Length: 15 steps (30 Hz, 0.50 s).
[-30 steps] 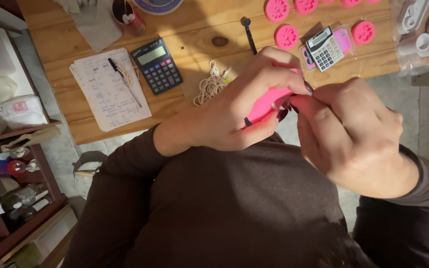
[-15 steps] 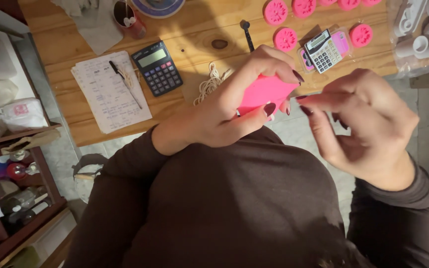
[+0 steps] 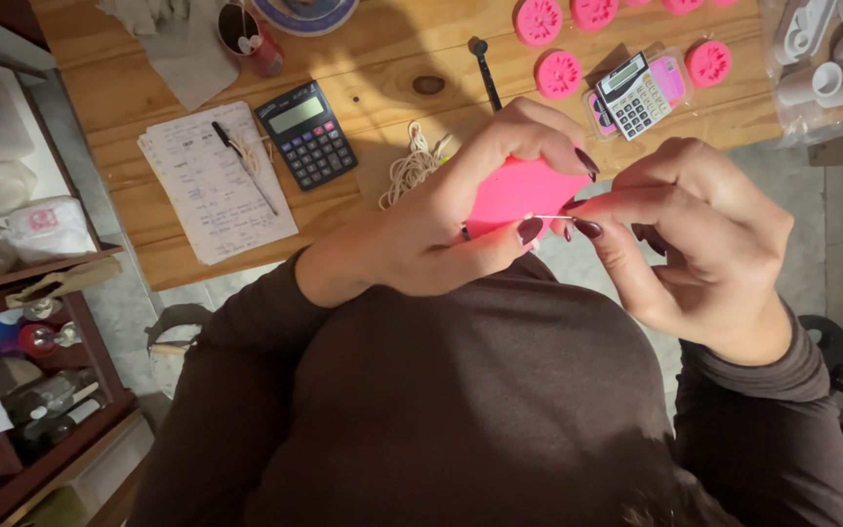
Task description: Inserting wicks into silicone flower molds using a needle tool.
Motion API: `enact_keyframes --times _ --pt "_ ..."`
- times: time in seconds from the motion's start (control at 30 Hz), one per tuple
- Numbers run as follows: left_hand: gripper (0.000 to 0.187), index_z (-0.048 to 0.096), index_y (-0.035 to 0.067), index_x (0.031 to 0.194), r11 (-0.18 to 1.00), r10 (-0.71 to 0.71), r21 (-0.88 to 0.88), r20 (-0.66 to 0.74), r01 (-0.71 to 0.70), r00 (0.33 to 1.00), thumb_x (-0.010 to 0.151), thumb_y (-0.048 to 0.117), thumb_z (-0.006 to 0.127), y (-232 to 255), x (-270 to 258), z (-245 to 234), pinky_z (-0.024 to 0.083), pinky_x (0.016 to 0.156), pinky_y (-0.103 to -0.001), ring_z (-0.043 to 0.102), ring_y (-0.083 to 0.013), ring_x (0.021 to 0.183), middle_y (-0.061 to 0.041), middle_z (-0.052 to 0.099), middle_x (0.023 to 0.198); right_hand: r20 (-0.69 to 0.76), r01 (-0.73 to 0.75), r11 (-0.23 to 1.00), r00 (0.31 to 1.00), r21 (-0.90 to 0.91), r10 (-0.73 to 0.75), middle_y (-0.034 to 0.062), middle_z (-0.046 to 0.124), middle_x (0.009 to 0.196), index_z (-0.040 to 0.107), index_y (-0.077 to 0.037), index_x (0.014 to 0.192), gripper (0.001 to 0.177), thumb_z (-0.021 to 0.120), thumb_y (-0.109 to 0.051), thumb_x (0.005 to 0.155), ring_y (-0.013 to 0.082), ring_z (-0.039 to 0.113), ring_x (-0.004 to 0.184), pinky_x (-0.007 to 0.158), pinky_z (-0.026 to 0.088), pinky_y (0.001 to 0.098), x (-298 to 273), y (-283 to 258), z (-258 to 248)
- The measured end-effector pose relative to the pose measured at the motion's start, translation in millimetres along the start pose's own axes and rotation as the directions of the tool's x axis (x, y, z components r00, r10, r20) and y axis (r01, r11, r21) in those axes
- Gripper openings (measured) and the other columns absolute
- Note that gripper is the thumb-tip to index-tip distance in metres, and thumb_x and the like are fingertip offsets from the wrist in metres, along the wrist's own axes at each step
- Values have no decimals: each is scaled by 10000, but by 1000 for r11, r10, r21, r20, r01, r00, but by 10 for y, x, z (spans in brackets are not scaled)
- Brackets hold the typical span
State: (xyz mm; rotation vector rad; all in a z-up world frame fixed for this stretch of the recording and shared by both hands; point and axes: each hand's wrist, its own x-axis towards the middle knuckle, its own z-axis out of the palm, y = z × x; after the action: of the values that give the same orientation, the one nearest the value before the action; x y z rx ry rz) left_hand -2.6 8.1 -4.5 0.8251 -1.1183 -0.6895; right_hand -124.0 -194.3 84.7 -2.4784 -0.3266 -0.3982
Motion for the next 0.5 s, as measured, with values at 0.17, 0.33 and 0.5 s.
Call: enact_keyframes --times 0.17,0.33,0.5 --pt "355 362 64 1464 996 37 87 -1 -37 999 1146 100 516 -4 -8 -1 490 945 -258 510 -123 1099 -66 396 1451 21 -16 1000 1000 18 16 145 624 897 763 25 960 143 802 92 840 186 618 698 589 471 297 45 -18 -8" --pt "356 366 65 1471 1000 0 -8 9 0 1000 1149 94 516 -17 -20 3 502 934 -257 528 -115 1070 -55 390 1441 37 22 1000 999 -6 -22 148 612 936 750 29 991 164 780 97 845 213 655 781 667 531 312 58 -26 -33" --pt "380 362 55 1466 999 -17 28 -5 17 1000 1116 72 509 -8 6 2 499 943 -265 519 -122 1069 -65 394 1431 26 46 996 999 -73 -44 156 611 953 754 28 1002 165 791 77 849 223 649 769 649 526 316 60 -14 -19"
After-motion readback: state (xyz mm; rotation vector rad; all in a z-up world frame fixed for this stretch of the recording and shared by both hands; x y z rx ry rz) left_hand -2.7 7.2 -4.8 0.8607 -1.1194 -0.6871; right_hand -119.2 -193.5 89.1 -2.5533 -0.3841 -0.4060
